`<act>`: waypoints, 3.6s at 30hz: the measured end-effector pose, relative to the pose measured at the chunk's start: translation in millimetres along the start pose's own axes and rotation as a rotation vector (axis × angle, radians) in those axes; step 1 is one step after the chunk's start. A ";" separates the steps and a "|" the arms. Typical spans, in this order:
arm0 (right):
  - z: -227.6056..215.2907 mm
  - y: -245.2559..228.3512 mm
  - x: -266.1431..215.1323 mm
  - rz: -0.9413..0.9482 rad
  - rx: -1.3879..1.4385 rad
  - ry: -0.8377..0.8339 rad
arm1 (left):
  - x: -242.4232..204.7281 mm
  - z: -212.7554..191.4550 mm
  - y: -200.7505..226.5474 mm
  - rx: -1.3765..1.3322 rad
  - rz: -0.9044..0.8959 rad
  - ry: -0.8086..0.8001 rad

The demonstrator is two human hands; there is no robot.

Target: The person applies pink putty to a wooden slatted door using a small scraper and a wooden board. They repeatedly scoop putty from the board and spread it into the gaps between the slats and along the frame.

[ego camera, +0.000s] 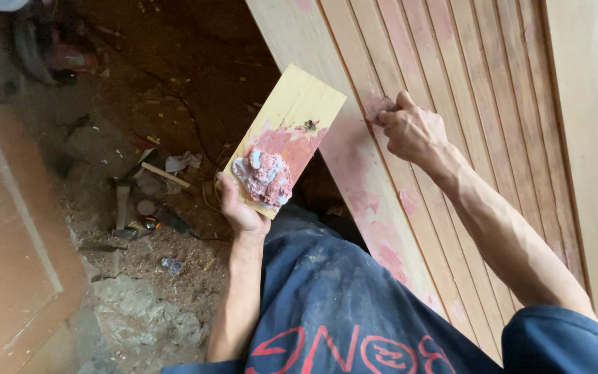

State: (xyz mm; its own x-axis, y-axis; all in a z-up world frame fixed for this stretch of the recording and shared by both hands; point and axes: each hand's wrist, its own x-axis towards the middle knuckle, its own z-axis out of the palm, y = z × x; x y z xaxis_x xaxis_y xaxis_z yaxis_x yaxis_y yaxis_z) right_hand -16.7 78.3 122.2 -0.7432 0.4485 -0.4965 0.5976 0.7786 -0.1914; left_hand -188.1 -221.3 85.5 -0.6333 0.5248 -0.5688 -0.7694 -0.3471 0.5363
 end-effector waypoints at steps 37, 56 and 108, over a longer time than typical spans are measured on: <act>57.1 44.9 -175.9 0.872 1.168 0.398 | 30.2 88.8 -15.3 0.174 -0.163 -0.221; 6.5 21.8 128.3 1.127 0.793 1.023 | 301.5 231.2 29.3 0.465 -0.335 -0.469; -149.7 -63.6 1.0 0.246 0.741 0.639 | 192.6 263.4 50.7 0.284 -0.333 -0.504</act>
State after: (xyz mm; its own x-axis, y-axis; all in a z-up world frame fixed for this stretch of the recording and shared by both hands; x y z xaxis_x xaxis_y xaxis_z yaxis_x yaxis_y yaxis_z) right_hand -100.4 95.0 260.6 -0.4661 0.8803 -0.0880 0.6309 0.2610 -0.7306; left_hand -327.0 67.0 167.4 -0.1960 0.8915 -0.4085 -0.8214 0.0783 0.5650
